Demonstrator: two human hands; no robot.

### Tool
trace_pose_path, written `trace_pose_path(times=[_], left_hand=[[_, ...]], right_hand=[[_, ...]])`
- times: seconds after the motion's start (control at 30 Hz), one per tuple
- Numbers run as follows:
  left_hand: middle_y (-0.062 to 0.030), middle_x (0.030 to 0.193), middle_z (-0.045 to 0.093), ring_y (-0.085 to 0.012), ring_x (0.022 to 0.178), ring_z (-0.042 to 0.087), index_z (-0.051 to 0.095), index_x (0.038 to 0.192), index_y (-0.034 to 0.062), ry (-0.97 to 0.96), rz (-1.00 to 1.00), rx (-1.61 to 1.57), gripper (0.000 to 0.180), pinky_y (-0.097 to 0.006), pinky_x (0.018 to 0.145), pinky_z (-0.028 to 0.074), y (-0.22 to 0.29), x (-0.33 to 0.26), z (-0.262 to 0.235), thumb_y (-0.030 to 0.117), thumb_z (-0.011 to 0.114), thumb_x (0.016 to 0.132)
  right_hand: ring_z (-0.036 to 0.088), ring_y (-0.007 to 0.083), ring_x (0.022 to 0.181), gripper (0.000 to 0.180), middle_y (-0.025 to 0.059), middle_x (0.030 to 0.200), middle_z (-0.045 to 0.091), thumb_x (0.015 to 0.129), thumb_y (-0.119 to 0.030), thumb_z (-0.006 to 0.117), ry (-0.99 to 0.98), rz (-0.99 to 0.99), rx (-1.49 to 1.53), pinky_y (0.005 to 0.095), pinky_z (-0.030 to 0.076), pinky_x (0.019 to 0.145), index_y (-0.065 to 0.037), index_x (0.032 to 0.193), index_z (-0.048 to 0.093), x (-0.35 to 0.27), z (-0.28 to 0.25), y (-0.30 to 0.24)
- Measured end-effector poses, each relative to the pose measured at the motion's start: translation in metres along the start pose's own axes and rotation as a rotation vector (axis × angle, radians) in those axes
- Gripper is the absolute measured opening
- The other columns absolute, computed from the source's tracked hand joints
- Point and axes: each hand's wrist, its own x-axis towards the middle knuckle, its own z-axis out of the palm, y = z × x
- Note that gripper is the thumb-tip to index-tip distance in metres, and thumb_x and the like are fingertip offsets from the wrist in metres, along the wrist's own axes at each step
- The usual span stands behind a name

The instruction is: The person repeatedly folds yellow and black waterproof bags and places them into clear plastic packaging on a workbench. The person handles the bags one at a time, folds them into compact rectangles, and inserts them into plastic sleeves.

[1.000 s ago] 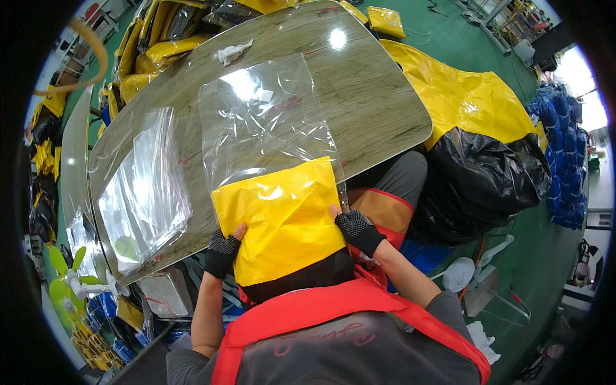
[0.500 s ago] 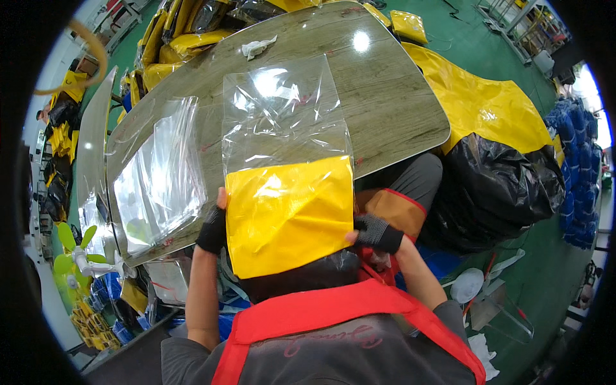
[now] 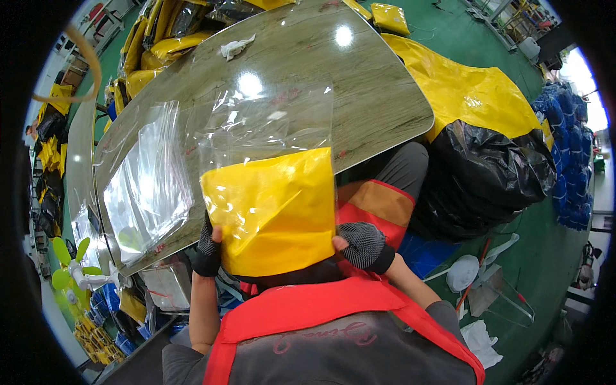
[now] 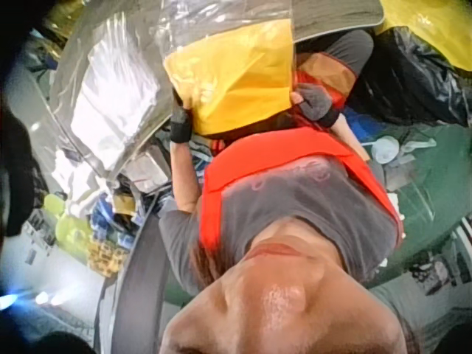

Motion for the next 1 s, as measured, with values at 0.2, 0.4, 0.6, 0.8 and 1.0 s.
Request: trace_pose_path(times=[0.2,0.4,0.6,0.8,1.0], left_hand=[[-0.0107,0.134,0.052,-0.0224,0.120,0.052,0.038,0.139,0.0022,-0.120,-0.142,-0.035,0.085,-0.035,0.101,0.042,-0.042,-0.029,-0.010,0.034,0.081,0.073],[-0.0111,0.120,0.063,-0.0200,0.110,0.059,0.055,0.126,0.0005,-0.033,-0.249,0.212,0.058,-0.034,0.096,0.046,-0.032,-0.037,0.001,0.020,0.079,0.077],[-0.0107,0.119,0.062,-0.0213,0.108,0.060,0.050,0.129,0.0012,-0.041,-0.041,-0.143,0.054,-0.035,0.093,0.049,-0.006,0.012,-0.017,0.030,0.069,0.087],[-0.0088,0.133,0.054,-0.0198,0.118,0.053,0.043,0.138,0.0032,-0.008,-0.135,-0.060,0.058,-0.033,0.102,0.041,-0.037,-0.009,0.018,0.039,0.058,0.094],[-0.0111,0.135,0.051,-0.0245,0.120,0.053,0.041,0.139,0.0039,-0.064,-0.055,-0.429,0.073,-0.038,0.100,0.045,0.000,0.004,0.001,0.057,0.054,0.090]], right_hand=[[0.063,0.0366,0.074,0.030,0.0158,0.081,0.066,0.094,-0.029,0.048,-0.279,-0.073,-0.247,0.0451,0.051,0.069,-0.007,0.088,0.067,-0.017,0.001,0.027],[0.064,0.0186,0.079,0.028,0.0056,0.086,0.067,0.096,-0.029,0.054,-0.232,0.355,0.364,0.0307,0.051,0.070,-0.003,0.097,0.067,0.009,-0.026,0.080],[0.058,0.0195,0.108,0.053,0.0113,0.116,0.063,0.085,-0.030,0.071,-0.103,0.238,0.709,0.0302,0.045,0.095,0.003,0.123,0.055,0.067,0.028,0.027],[0.060,0.0174,0.101,0.045,0.0097,0.114,0.063,0.086,-0.026,0.071,0.124,0.155,0.869,0.0289,0.049,0.088,0.000,0.119,0.058,0.071,0.000,0.058],[0.063,0.0132,0.088,0.036,0.0057,0.092,0.070,0.088,-0.031,0.069,-0.039,0.351,0.545,0.0285,0.050,0.080,0.003,0.103,0.068,0.052,0.031,0.018]])
